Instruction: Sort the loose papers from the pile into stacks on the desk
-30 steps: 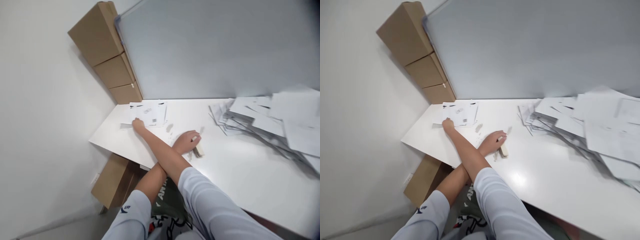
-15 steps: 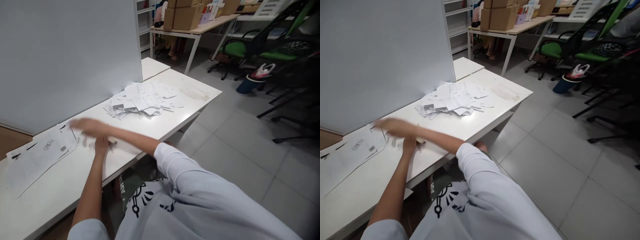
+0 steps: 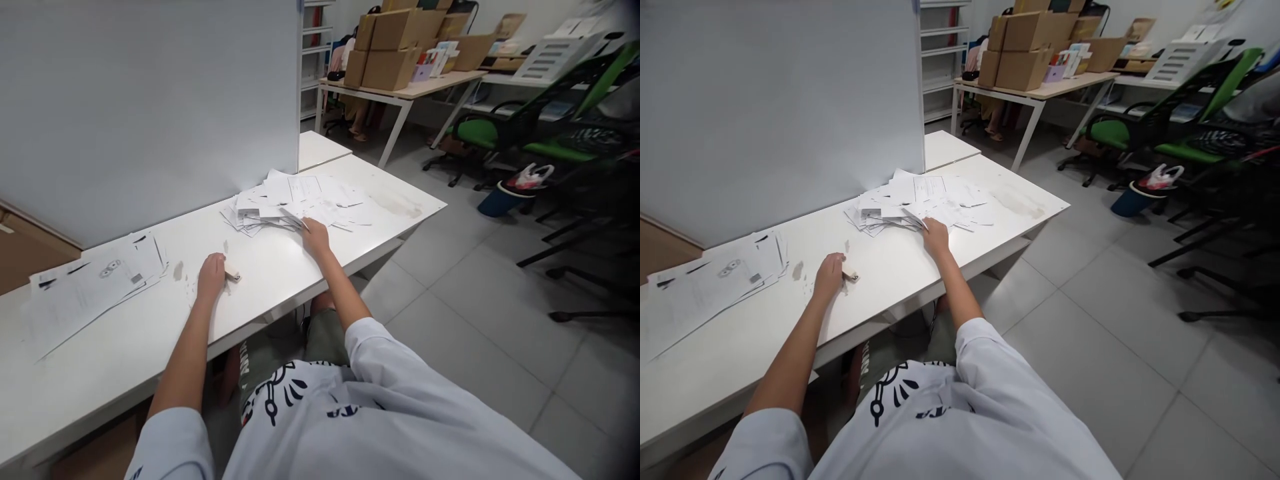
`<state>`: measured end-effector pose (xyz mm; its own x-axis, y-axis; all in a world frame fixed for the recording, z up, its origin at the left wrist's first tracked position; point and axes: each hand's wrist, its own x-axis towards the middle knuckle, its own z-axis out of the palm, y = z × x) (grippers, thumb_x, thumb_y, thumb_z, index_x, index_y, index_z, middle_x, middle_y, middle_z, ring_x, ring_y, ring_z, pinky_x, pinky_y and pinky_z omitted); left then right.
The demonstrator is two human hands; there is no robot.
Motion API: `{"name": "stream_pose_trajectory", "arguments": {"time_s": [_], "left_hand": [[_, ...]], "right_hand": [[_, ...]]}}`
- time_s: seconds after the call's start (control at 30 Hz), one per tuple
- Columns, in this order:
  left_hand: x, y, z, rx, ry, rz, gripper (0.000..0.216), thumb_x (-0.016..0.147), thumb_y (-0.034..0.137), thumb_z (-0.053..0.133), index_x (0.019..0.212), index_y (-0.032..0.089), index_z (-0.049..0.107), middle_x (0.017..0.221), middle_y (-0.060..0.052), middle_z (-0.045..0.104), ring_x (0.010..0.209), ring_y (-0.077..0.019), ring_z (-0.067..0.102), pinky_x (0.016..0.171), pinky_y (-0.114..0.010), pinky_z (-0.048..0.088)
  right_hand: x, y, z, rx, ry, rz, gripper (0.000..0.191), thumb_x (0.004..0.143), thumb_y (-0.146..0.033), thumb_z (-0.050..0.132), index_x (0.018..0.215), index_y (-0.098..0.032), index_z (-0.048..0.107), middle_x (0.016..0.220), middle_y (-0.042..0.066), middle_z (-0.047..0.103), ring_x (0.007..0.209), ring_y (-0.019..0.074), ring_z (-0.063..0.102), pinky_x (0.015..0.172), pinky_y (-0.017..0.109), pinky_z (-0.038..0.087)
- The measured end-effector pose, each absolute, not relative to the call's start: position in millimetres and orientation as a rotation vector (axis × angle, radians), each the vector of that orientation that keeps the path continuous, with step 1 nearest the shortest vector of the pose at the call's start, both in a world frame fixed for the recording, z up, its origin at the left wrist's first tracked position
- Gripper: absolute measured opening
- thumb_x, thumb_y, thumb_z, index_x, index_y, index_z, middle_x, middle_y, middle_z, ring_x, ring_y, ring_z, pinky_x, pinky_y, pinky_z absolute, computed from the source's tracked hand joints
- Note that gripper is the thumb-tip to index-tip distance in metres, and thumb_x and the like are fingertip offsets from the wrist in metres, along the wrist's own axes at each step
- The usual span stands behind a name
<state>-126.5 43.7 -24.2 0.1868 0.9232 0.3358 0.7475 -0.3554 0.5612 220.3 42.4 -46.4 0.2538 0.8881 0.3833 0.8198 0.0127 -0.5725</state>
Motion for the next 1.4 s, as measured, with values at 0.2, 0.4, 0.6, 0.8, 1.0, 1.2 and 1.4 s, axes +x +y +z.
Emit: {"name": "stream_pose_trajectory", "arguments": {"time_s": [0.2,0.4,0.6,0.8,1.0,1.2,1.4], "left_hand": [[-125,39,-23,2.186,1.628,0.933,0.034,0.096,0.036,0.026,0.092,0.022,0.057,0.109,-0.011,0.066,0.111,-0.0276,0.058,0.1,-0.042,0.043],[-124,42,-21,2.164,1.627,0.933,0.032,0.095,0.036,0.027,0.089,0.023,0.056,0.108,-0.012,0.066,0.11,-0.0286,0.058,0.1,-0.043,0.043],[-126,45,-21,2.175,1.632,0.941,0.031,0.094,0.035,0.029,0.09,0.023,0.057,0.107,-0.012,0.066,0.111,-0.0293,0.058,0.1,-0.044,0.043],[-130,50,-23,2.224,1.588,0.925,0.03,0.092,0.035,0.03,0.087,0.021,0.057,0.107,-0.013,0.066,0.109,-0.0298,0.058,0.101,-0.046,0.043],[-131,54,-27,2.213,1.585,0.953,0.03,0.091,0.036,0.031,0.086,0.022,0.058,0.105,-0.012,0.066,0.107,-0.0288,0.058,0.101,-0.045,0.043],[-135,51,-28,2.193,1.588,0.968,0.029,0.089,0.036,0.033,0.084,0.022,0.057,0.103,-0.012,0.067,0.105,-0.0284,0.059,0.1,-0.045,0.044],[-133,48,-28,2.173,1.577,0.962,0.03,0.091,0.035,0.033,0.086,0.022,0.059,0.104,-0.011,0.067,0.107,-0.0278,0.06,0.101,-0.045,0.044]], "right_hand": [[231,36,-47,-1.611,-0.976,-0.169,0.062,0.102,-0.036,0.011,0.139,-0.014,0.056,0.13,0.018,0.064,0.126,0.0258,0.059,0.107,0.046,0.047],[233,27,-38,-1.745,-0.893,-0.216,0.071,0.1,-0.034,-0.003,0.154,-0.008,0.034,0.142,0.021,0.055,0.138,0.0275,0.049,0.111,0.053,0.044],[233,16,-37,-1.773,-0.743,-0.504,0.063,0.097,-0.027,-0.013,0.158,-0.011,-0.013,0.156,0.021,0.035,0.149,0.0266,0.033,0.113,0.057,0.04],[242,26,-1,-1.758,-0.933,-0.613,0.063,0.096,-0.017,-0.005,0.157,-0.013,-0.017,0.162,0.015,0.025,0.154,0.0189,0.019,0.12,0.049,0.034],[238,129,25,-1.786,-1.728,-0.124,0.068,0.09,-0.009,0.017,0.158,-0.009,0.022,0.165,0.008,0.023,0.154,0.0186,0.017,0.126,0.045,0.017],[207,163,-16,-1.968,-1.949,0.156,0.075,0.098,-0.046,0.037,0.153,0.003,0.025,0.163,0.022,0.022,0.153,0.0307,0.02,0.124,0.046,0.014],[211,159,-10,-1.981,-1.94,0.044,0.057,0.101,-0.039,0.035,0.145,-0.003,0.043,0.155,0.023,0.041,0.143,0.0301,0.039,0.114,0.043,0.033]]}}
